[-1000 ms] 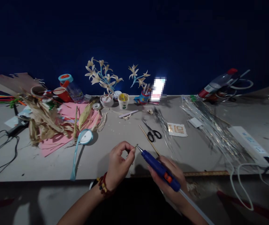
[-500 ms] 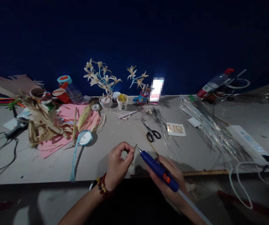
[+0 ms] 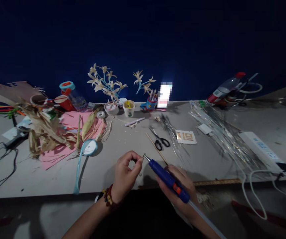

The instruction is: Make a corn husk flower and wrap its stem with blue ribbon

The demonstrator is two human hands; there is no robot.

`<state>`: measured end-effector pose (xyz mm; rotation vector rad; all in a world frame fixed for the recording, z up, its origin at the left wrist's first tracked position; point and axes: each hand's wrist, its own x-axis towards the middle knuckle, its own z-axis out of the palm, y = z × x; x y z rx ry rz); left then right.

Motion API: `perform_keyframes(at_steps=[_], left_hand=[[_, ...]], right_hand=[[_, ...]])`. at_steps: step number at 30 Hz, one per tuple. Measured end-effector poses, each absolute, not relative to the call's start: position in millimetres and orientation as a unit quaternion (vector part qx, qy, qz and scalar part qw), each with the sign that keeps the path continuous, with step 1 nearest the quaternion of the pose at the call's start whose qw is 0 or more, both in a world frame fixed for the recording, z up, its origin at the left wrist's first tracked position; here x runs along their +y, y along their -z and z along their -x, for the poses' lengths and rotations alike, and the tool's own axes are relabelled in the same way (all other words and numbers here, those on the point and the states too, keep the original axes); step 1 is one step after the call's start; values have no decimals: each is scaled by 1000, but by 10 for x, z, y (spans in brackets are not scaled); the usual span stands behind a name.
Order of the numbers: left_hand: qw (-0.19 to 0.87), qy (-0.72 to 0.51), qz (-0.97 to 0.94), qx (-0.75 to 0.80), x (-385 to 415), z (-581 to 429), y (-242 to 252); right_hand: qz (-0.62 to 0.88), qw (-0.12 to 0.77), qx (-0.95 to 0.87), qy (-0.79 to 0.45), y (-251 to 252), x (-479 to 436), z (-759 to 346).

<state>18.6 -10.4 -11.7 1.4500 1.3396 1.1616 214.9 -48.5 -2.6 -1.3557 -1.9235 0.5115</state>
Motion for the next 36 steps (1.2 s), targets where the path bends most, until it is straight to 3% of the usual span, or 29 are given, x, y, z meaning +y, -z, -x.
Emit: perform_keyframes(at_steps=[21,29,36], left_hand=[[433,-469,-556,532,-122,-176,62],[579,-484,-446,482,-134,-115,123],[567,-506,-415,501,-135,37,261]], right_hand=[[535,348,-739,-217,48,-489,-2178],[604,326,-711,-154,166,-389,-2429],[717,241,-654,-12,505,-318,-3212]])
